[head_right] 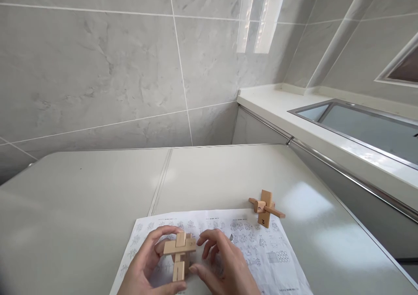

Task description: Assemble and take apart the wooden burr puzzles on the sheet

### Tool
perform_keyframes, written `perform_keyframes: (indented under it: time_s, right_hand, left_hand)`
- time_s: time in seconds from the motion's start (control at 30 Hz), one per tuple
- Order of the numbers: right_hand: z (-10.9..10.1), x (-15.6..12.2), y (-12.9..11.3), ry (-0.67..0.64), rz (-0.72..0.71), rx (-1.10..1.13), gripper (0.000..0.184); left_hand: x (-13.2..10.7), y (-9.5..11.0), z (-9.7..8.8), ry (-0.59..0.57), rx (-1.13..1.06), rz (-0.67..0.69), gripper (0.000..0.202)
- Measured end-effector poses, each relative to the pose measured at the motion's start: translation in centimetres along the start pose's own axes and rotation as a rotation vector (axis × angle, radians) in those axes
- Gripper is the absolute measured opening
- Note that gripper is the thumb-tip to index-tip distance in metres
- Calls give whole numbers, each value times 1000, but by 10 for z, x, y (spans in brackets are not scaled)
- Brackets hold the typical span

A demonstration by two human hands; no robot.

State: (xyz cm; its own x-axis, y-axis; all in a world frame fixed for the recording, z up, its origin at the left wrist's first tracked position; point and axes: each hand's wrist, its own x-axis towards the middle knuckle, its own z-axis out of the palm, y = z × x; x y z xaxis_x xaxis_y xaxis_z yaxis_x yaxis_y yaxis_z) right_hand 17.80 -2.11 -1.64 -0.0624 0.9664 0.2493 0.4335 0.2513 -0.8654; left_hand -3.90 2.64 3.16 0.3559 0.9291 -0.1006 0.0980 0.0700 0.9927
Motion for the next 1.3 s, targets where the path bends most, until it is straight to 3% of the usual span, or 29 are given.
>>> perform_keyframes:
  time_s: [0.13,0.27,0.5,0.73,0.83,0.93,1.03,1.17,1.3]
  right_hand:
    - [6,0,-4,5,-174,-144,34]
    - [12,0,-8,-87,-285,-297,52]
    - [15,0,-5,-68,-318,-317,43]
    - [26,-3,0,36,-257,-310,56]
    - [28,-3,3,103,-250,-338,42]
    - [21,-1,1,74,-245,-361,22]
    - [11,2,-5,48,-235,-346,16]
    - [3,3,-10,108,-237,-318,12]
    - [0,2,-13,124,-267,-315,12]
  left_hand:
    - [4,2,-1,146,-91,-67,72]
    - [10,1,-7,152,-120,-69,65]
    - [13,-3,-13,136,-82,-64,63]
    - [12,-3,-11,131,-42,-51,61]
    - [11,-3,-11,132,-23,-52,61]
    - [9,-1,-8,155,7,-52,62]
    - [6,2,-2,190,48,-38,65]
    - [1,3,6,202,140,-3,64]
    - [-1,-1,6,171,218,131,57]
